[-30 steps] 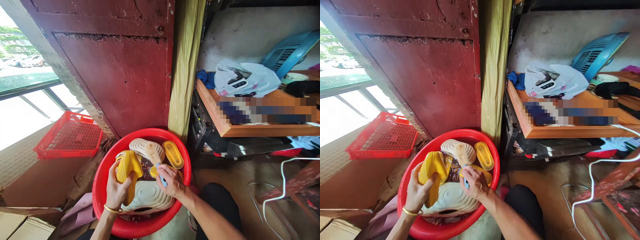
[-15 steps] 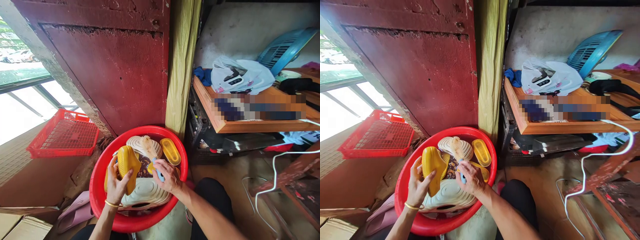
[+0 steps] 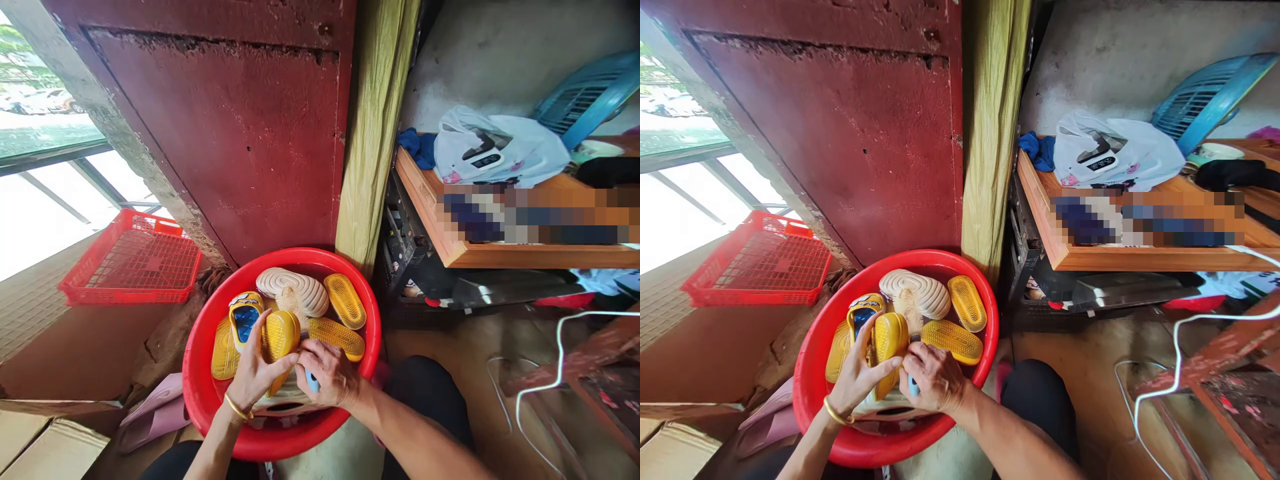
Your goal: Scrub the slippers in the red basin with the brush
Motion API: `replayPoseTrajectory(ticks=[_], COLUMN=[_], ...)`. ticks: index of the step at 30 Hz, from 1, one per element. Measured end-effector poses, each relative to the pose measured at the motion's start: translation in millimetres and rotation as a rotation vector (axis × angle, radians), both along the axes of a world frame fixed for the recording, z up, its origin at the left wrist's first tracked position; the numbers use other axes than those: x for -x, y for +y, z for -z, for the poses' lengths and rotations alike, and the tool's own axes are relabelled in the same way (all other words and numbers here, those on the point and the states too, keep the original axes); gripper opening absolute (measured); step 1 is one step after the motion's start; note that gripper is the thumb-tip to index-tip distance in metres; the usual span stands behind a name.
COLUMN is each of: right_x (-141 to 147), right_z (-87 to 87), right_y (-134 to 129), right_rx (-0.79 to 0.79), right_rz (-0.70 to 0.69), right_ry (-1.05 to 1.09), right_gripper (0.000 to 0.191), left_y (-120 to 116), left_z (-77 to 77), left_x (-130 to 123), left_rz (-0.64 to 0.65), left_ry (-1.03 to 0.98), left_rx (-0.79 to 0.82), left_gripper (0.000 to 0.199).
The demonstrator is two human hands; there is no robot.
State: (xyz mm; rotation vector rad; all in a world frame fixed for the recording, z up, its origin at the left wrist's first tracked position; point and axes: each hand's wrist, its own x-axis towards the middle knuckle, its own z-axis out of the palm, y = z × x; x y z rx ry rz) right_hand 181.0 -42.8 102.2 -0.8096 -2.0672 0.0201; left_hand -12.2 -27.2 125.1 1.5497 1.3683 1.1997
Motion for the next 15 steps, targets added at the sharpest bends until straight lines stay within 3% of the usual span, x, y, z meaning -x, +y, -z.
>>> replayPoseTrajectory(ticks=[5, 11, 15], right_x=[-0.7, -8.4, -15.0], right_z=[-7.7, -17.0, -17.5], right_y=[5.0, 14.5, 14.6], right_rx=[0.015, 0.047, 0.044], right_rz=[-0.051, 0.024, 0.031], right_ry=[0.075, 0.19, 0.201], right_gripper=[0.018, 0.019, 0.018], left_y=[4.2, 9.0, 15.0], left_z=[2.2, 1.1, 1.9], left_x=[8.0, 27.1, 51.8], left_rz=[-0.146, -0.3, -0.482], left_ry=[0.106, -0.1, -0.173], left_rx=[-0.063, -0.03, -0.13], left_gripper=[0.097, 0.087, 0.079])
